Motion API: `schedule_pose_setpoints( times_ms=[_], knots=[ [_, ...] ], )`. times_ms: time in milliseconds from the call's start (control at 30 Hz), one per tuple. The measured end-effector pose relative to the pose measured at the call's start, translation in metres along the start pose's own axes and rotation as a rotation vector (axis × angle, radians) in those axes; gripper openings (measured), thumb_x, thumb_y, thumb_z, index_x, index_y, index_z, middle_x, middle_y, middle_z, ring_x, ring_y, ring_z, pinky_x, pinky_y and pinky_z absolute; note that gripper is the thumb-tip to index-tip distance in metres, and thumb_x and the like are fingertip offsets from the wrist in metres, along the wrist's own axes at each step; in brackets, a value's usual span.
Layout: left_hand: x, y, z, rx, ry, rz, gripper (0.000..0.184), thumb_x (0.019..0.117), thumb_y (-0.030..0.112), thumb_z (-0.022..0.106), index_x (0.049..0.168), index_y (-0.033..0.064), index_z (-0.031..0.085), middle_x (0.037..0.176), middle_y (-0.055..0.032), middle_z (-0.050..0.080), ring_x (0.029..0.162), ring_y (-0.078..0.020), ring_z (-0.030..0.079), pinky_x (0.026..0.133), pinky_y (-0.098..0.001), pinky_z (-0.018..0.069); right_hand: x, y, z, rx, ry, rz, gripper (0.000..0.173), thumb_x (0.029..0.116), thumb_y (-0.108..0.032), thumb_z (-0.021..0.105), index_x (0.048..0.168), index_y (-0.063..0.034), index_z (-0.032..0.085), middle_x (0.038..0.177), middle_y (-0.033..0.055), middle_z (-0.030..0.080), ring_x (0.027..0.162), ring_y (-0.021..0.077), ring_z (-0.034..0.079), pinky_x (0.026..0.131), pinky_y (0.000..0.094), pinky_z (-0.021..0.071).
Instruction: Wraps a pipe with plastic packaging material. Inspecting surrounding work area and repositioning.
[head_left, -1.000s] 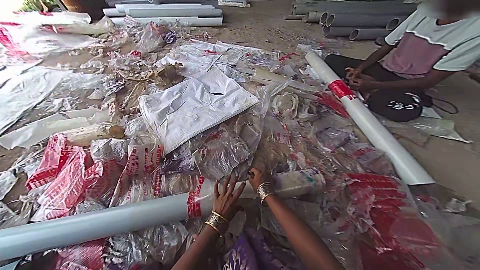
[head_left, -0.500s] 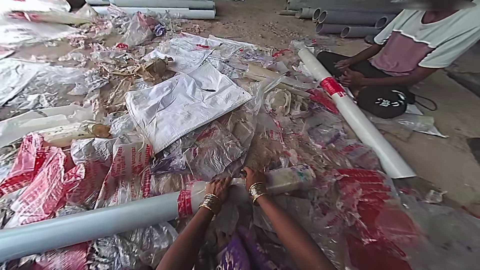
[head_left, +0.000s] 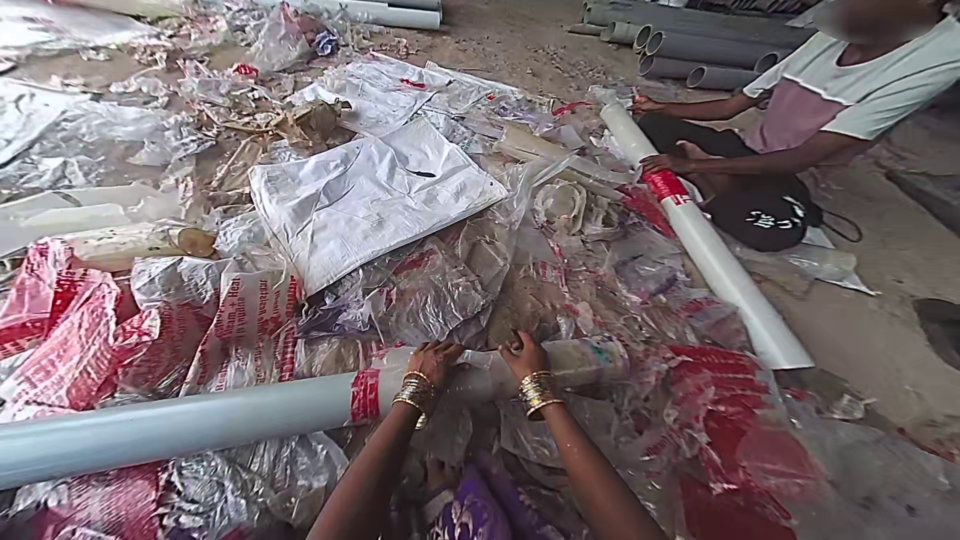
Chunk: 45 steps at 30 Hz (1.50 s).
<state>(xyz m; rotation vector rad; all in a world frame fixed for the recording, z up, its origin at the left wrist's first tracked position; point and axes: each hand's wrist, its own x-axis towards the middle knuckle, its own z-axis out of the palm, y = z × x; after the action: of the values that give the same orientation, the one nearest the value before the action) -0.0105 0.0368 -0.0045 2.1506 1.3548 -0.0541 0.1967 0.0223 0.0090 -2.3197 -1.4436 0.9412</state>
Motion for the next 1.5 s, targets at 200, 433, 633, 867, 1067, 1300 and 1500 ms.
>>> schedule_pose_setpoints(
  times_ms=[200, 433, 633, 867, 1067, 1300, 1500],
  knots=[
    [0.009, -0.011, -0.006, -0.132, -0.05, 0.054, 0.051, 0.104, 0.045, 0.057, 0.142, 0.0121, 0.06, 0.143, -0.0137, 0.062, 0.135, -0.0347, 0.054, 0.115, -0.056, 0.0362, -0.041, 0.01, -0.015, 0.644, -0.138, 0.235, 0.047, 0.0919, 0.017, 0.053, 0.138, 0.0085, 0.05, 0.119, 0.021, 0.061, 0.087, 0.0196, 0.062, 0.077, 0.0331, 0.0534],
    [0.012, -0.011, -0.01, -0.175, -0.149, 0.019, 0.05, 0.1062, 0.046, 0.052, 0.135, 0.0064, 0.062, 0.137, -0.018, 0.064, 0.133, -0.0355, 0.056, 0.114, -0.0604, 0.0357, -0.078, -0.005, 0.029, 0.862, -0.082, 0.328, 0.036, 0.106, -0.005, 0.054, 0.14, 0.0034, 0.047, 0.096, 0.0194, 0.068, 0.071, 0.0219, 0.071, 0.063, 0.035, 0.0609],
    [0.014, -0.009, -0.008, -0.181, -0.169, -0.026, 0.05, 0.1067, 0.047, 0.049, 0.135, 0.0074, 0.062, 0.138, -0.0184, 0.063, 0.132, -0.0371, 0.057, 0.111, -0.0621, 0.0373, -0.093, -0.023, 0.055, 0.743, 0.011, 0.294, 0.052, 0.1063, -0.01, 0.056, 0.152, -0.0017, 0.032, 0.087, 0.0206, 0.069, 0.059, 0.0228, 0.071, 0.055, 0.0363, 0.0606],
    [0.013, -0.005, -0.008, -0.217, -0.165, -0.094, 0.051, 0.106, 0.048, 0.05, 0.136, 0.0075, 0.062, 0.136, -0.0208, 0.064, 0.13, -0.0409, 0.058, 0.109, -0.0644, 0.0401, -0.081, -0.033, 0.071, 0.696, 0.169, 0.274, 0.045, 0.105, -0.008, 0.058, 0.146, 0.0018, 0.042, 0.08, 0.0173, 0.07, 0.051, 0.0183, 0.067, 0.049, 0.0334, 0.0575],
    [0.016, -0.005, -0.01, -0.244, -0.175, -0.123, 0.051, 0.1054, 0.047, 0.052, 0.135, 0.0057, 0.061, 0.133, -0.0246, 0.064, 0.128, -0.0451, 0.058, 0.105, -0.0671, 0.0418, -0.086, -0.032, 0.081, 0.667, 0.218, 0.24, 0.044, 0.1042, -0.007, 0.058, 0.145, 0.0031, 0.045, 0.073, 0.0149, 0.069, 0.047, 0.0163, 0.064, 0.045, 0.0316, 0.0546],
    [0.018, -0.006, -0.009, -0.243, -0.178, -0.125, 0.052, 0.1064, 0.046, 0.051, 0.137, 0.005, 0.059, 0.134, -0.0256, 0.063, 0.13, -0.0453, 0.057, 0.107, -0.0662, 0.0406, -0.074, -0.041, 0.079, 0.713, 0.262, 0.284, 0.042, 0.1043, -0.005, 0.057, 0.144, 0.0026, 0.045, 0.079, 0.017, 0.069, 0.048, 0.0167, 0.064, 0.046, 0.032, 0.0545],
    [0.017, -0.005, -0.011, -0.259, -0.16, -0.137, 0.051, 0.1067, 0.045, 0.051, 0.136, 0.0032, 0.06, 0.133, -0.0261, 0.064, 0.129, -0.0454, 0.057, 0.107, -0.0654, 0.0412, -0.086, -0.039, 0.085, 0.737, 0.249, 0.242, 0.043, 0.1042, -0.004, 0.057, 0.144, 0.0037, 0.044, 0.071, 0.0152, 0.067, 0.044, 0.0151, 0.062, 0.042, 0.0301, 0.053]
  ],
)
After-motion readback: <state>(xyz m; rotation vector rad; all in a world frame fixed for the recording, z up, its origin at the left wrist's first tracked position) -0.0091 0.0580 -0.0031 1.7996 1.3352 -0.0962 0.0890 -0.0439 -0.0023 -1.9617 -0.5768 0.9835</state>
